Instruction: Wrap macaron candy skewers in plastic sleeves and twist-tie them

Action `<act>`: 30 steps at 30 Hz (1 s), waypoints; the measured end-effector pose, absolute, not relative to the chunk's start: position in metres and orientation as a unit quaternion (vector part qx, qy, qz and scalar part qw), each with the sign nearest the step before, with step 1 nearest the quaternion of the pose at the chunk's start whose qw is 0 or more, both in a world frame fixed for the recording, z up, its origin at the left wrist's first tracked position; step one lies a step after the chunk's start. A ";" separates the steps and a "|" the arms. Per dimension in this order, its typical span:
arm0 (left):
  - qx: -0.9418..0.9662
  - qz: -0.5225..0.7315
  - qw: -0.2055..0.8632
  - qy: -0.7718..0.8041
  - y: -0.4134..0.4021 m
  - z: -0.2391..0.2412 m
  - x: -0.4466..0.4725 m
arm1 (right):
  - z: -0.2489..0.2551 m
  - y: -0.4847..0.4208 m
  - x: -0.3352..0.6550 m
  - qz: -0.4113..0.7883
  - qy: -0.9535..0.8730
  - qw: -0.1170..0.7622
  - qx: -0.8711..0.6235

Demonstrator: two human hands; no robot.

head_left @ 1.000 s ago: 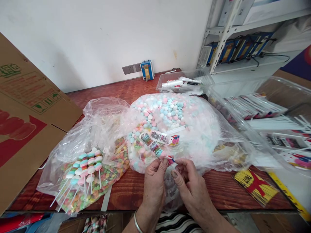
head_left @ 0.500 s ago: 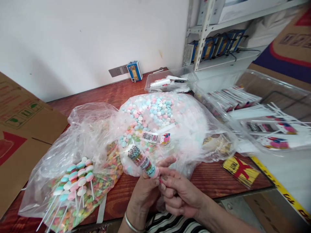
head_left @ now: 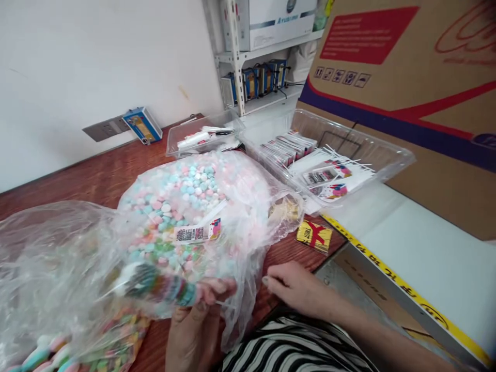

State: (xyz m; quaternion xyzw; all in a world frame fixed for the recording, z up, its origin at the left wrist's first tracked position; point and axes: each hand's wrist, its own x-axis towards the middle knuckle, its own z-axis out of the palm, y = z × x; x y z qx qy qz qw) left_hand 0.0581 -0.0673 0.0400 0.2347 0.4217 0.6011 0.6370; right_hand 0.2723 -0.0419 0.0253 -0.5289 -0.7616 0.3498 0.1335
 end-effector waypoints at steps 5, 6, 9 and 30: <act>0.241 0.378 0.798 0.403 -0.063 0.019 0.102 | 0.014 -0.006 0.306 0.236 -0.758 0.126 -0.595; 0.245 0.379 0.787 0.421 -0.059 0.015 0.107 | 0.015 0.006 0.305 0.224 -0.763 0.131 -0.593; 0.236 0.422 0.731 0.482 -0.044 0.008 0.109 | 0.025 0.034 0.301 0.201 -0.779 0.145 -0.577; 0.238 0.460 0.714 0.472 -0.040 0.010 0.096 | -0.003 -0.051 0.252 0.123 -0.830 0.064 -0.541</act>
